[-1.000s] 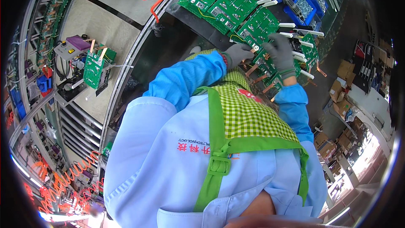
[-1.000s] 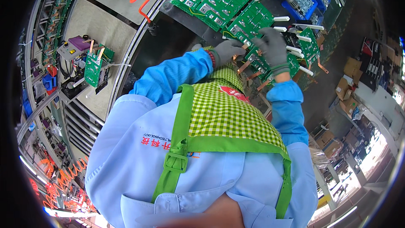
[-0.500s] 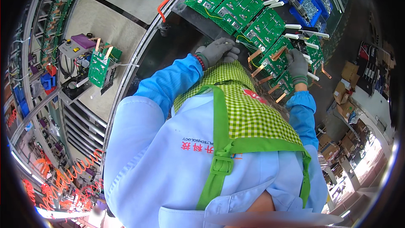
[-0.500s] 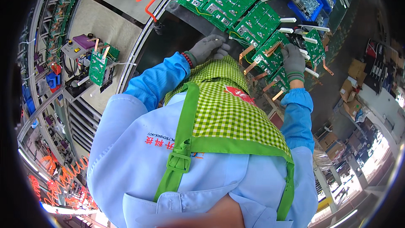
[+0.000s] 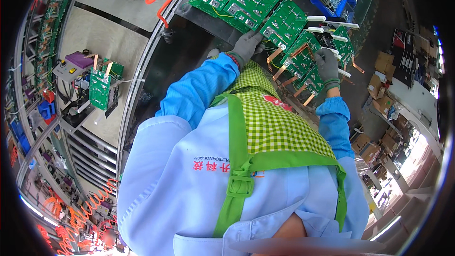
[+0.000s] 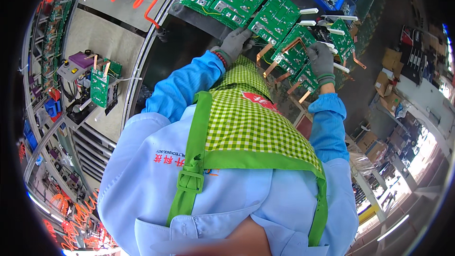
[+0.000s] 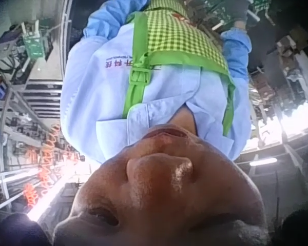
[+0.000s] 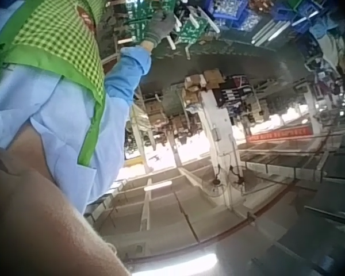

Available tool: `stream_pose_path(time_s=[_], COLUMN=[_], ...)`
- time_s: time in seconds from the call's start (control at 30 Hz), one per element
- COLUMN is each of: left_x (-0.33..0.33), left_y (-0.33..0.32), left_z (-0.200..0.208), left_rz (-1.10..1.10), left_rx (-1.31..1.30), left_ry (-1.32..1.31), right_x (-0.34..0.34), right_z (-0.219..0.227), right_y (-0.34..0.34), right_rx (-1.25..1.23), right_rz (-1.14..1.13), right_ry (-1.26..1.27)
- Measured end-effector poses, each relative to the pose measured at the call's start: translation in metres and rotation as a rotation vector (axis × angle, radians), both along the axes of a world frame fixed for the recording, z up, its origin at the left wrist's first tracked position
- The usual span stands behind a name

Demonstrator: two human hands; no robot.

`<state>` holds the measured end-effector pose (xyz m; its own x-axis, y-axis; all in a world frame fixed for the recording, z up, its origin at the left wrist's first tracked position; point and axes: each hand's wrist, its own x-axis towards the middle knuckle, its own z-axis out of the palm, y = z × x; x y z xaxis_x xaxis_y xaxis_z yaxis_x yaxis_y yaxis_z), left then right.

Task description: Assembling electronic components and heat sinks onto circuit boards at a workshop workstation.

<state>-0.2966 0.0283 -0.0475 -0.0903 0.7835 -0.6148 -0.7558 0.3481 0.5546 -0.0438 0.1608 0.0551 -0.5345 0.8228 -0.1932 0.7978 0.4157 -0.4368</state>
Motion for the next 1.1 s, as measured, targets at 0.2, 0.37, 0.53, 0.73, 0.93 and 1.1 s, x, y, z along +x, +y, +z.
stream_pose_path(time_s=[0.2, 0.37, 0.53, 0.73, 0.93, 1.1], left_x=[-0.01, -0.017, -0.022, -0.022, -0.015, -0.016], left_y=[0.001, -0.002, -0.004, -0.006, 0.007, 0.005], left_z=[-0.009, -0.03, -0.008, -0.002, 0.001, -0.008], left_rz=[-0.434, -0.128, -0.065, 0.015, -0.026, -0.075], left_rx=[0.132, 0.105, 0.083, -0.071, -0.113, -0.004], left_ry=[0.208, 0.223, 0.097, -0.105, -0.282, -0.338], right_x=[-0.019, -0.023, -0.011, -0.039, -0.041, -0.041], right_z=[0.001, -0.002, -0.014, 0.015, 0.008, 0.0], right_y=[-0.006, 0.009, 0.01, -0.015, -0.02, -0.021], right_rx=[0.079, 0.004, 0.063, 0.22, 0.28, 0.446], right_rz=[-0.093, -0.052, 0.013, 0.234, 0.279, 0.372], right_ry=[0.015, -0.42, -0.472, -0.112, -0.168, -0.164])
